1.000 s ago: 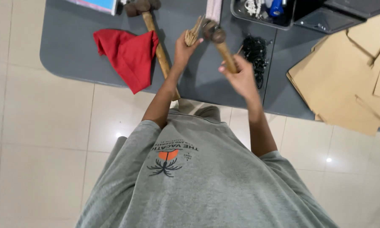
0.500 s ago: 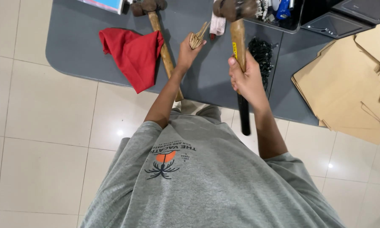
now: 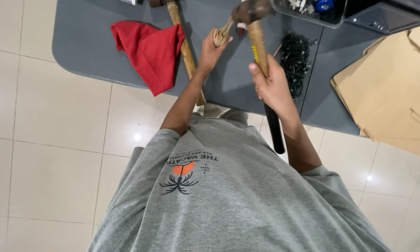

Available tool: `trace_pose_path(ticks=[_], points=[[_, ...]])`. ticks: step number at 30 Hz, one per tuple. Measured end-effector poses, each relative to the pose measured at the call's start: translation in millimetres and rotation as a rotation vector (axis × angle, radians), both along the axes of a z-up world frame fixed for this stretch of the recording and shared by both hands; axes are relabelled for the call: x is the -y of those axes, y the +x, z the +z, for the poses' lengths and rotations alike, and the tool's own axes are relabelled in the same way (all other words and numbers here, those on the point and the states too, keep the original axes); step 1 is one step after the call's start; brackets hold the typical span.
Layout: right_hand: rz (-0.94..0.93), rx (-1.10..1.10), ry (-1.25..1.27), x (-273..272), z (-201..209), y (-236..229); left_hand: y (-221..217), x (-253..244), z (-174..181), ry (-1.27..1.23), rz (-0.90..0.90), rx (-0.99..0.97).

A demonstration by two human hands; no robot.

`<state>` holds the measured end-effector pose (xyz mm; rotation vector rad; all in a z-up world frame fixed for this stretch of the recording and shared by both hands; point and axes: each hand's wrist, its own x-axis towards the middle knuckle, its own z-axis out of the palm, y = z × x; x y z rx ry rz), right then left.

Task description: The person gathers wooden sticks on a table and aligns them into a bundle. They secure the bundle using a green string, tying it tightly around the sticks. The person then uses a hammer to tap the bundle and briefly handles a tube of glue before placing the hammer back on the table.

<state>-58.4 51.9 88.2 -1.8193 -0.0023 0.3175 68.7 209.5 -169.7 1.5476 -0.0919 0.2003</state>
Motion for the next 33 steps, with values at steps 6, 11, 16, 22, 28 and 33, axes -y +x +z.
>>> trace_pose_path(ticks=[6, 11, 16, 22, 28, 33], points=[[0.001, -0.067, -0.019, 0, -10, -4, 3, -1, -12, -0.128, -0.012, 0.081], [-0.020, -0.030, 0.006, -6, 7, -1, -4, -4, 2, -0.042, 0.007, 0.013], [0.052, -0.084, -0.143, -1, -7, 0, -3, -3, 1, -0.036, 0.043, 0.054], [0.011, -0.055, -0.073, -8, 17, -11, -8, -7, 12, 0.025, 0.026, -0.001], [0.009, -0.055, -0.090, -8, -4, -10, -7, -5, 2, 0.037, 0.060, 0.074], [-0.013, -0.147, -0.114, -12, 10, -13, -8, -5, 3, 0.073, 0.063, 0.035]])
